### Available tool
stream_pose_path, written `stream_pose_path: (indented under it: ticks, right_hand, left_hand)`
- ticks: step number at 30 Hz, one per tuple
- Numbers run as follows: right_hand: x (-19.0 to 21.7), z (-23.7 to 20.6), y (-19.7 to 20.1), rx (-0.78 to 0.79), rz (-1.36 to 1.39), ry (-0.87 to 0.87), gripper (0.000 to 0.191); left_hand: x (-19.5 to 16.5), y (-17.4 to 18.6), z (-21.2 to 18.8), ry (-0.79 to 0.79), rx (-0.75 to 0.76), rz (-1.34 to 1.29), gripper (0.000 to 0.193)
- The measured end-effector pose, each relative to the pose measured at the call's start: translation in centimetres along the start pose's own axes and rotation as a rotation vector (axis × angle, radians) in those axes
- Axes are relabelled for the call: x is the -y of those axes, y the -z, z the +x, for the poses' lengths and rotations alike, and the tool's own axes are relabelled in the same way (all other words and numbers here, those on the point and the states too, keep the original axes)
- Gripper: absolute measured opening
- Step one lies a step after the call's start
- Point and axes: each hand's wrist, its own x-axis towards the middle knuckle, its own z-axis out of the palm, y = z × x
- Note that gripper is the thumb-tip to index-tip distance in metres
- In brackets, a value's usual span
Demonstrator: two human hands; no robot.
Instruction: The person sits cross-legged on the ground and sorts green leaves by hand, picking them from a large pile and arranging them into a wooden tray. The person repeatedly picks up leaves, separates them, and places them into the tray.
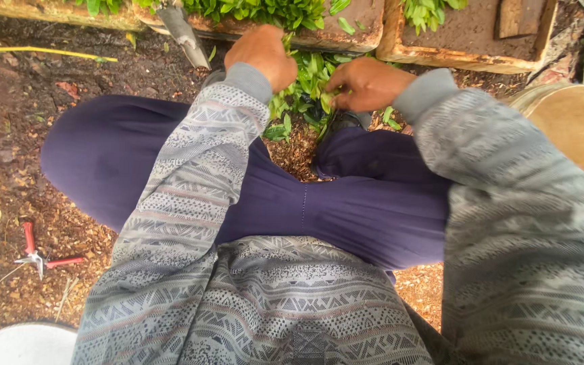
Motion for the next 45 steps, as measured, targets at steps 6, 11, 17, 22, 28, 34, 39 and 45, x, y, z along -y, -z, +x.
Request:
stream_pose_path:
  ticks: [6, 11, 17, 22, 28, 34, 39, 45]
  right_hand:
    - [6.1, -4.7, 3.9, -0.275, -0.015, 0.181, 0.04]
    - [6.7, -4.5, 2.7, -0.342, -0.058, 0.235, 0.036]
    - [4.0, -3.4, 2.8, -0.317, 0.412, -0.189, 0.035]
    - [2.3, -2.6, 1.6, -0.426, 0.812, -0.109, 0.031]
    - [1.0, -2.7, 2.2, -0.384, 0.783, -0.068, 0.017]
    - [1.2, -3.2, 2.2, -0.449, -0.148, 0.129, 0.012]
    - [0.4, -2.6, 1.7, -0.452, -0.502, -0.08, 0.012]
    - [-0.7, -4.2, 2.5, -0.316, -0.605, -0.263, 0.031]
  left_hand:
    - [1.2, -4.3, 3.1, -0.218, 0.117, -0.414, 0.03]
    - [2.2, -7.1, 4.4, -0.335, 0.125, -0.797, 0.032]
    - [1.6, -5.9, 2.6, -0.384, 0.081, -0.724, 0.027]
    - [0.3, -4.3, 0.8, -0.526, 0.078, -0.546, 0.025]
    - [-0.5, -2.5, -0.4, -0.538, 0.13, -0.477, 0.024]
    - [-0.6, -1.5, -0.8, -0.363, 0.305, -0.278, 0.025]
    - [-0.1, -1.6, -0.2, -0.322, 0.295, -0.265, 0.025]
    - [1.4, -1.9, 0.8, -0.323, 0.146, -0.405, 0.023]
